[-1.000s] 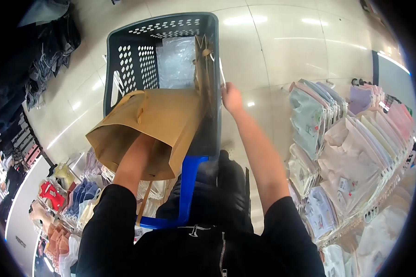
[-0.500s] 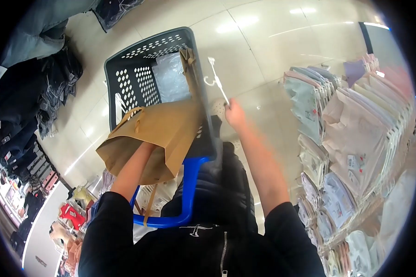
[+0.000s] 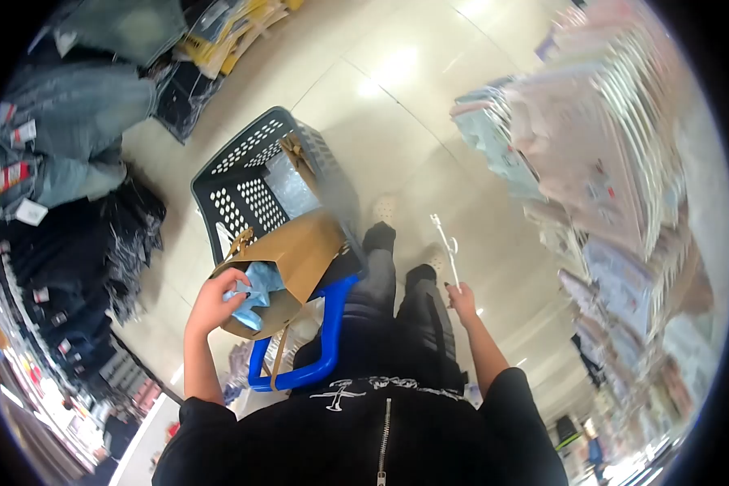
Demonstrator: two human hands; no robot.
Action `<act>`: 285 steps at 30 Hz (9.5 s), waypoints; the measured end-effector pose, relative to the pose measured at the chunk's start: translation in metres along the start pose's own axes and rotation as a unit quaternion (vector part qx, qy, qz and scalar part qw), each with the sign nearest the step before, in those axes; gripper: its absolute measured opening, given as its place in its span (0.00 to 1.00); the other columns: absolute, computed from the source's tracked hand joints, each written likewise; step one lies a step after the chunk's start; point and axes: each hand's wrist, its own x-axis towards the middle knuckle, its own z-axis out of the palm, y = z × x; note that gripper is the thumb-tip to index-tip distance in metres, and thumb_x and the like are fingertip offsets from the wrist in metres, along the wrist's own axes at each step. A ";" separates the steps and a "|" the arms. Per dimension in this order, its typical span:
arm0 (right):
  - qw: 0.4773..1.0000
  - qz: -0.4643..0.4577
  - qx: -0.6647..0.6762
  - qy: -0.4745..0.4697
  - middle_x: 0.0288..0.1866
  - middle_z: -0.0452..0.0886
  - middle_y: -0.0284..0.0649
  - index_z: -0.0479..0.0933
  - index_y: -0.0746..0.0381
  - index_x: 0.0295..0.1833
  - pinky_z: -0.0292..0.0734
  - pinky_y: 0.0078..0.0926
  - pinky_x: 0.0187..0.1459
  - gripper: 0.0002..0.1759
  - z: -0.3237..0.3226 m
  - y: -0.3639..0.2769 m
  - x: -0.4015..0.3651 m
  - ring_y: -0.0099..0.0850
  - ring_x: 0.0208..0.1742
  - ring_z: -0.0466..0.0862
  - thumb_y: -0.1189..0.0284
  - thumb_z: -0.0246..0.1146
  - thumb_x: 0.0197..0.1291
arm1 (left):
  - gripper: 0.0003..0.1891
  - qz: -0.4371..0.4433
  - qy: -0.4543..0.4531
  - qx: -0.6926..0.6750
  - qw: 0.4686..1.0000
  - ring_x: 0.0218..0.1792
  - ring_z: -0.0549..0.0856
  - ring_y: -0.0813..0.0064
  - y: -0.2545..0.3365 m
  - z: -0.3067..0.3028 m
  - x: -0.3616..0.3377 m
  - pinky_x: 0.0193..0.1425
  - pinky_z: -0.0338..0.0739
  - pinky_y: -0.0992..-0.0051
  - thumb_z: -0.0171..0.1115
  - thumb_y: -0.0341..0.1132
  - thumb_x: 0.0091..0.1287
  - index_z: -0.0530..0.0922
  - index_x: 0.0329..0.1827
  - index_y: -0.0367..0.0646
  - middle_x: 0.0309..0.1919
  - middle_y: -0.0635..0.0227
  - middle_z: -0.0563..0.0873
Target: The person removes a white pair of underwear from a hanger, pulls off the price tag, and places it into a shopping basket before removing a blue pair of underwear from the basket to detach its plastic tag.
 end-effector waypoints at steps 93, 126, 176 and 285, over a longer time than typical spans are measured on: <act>0.939 -0.056 0.288 0.177 0.47 0.71 0.45 0.66 0.66 0.48 0.66 0.25 0.47 0.22 -0.029 0.216 -0.390 0.32 0.46 0.73 0.74 0.61 0.46 | 0.15 0.056 -0.500 0.345 0.792 0.31 0.77 0.82 0.280 0.187 -0.063 0.38 0.70 0.81 0.64 0.22 0.41 0.78 0.36 0.35 0.30 0.68 0.83; 0.376 -0.804 0.377 0.265 0.26 0.77 0.44 0.72 0.61 0.39 0.67 0.22 0.24 0.21 -0.185 -0.023 -0.571 0.32 0.19 0.76 0.58 0.39 0.65 | 0.31 0.816 -0.242 -0.185 0.492 0.14 0.72 0.79 0.478 0.112 -0.237 0.20 0.64 0.82 0.64 0.32 0.46 0.65 0.54 0.33 0.16 0.62 0.77; 0.192 -0.855 0.298 0.379 0.41 0.72 0.34 0.73 0.51 0.35 0.66 0.38 0.45 0.04 -0.146 -0.121 -0.572 0.33 0.36 0.74 0.68 0.53 0.56 | 0.12 0.800 -0.273 -0.303 0.441 0.22 0.70 0.81 0.549 0.129 -0.214 0.28 0.65 0.83 0.60 0.25 0.46 0.71 0.35 0.37 0.31 0.67 0.75; 0.417 -0.347 0.561 0.626 0.37 0.73 0.36 0.56 0.56 0.28 0.72 0.17 0.33 0.22 -0.841 0.873 -0.578 0.24 0.38 0.76 0.83 0.66 0.39 | 0.07 0.551 -0.677 0.269 0.408 0.24 0.72 0.84 0.700 1.421 -0.663 0.29 0.68 0.81 0.58 0.32 0.57 0.76 0.34 0.37 0.20 0.70 0.76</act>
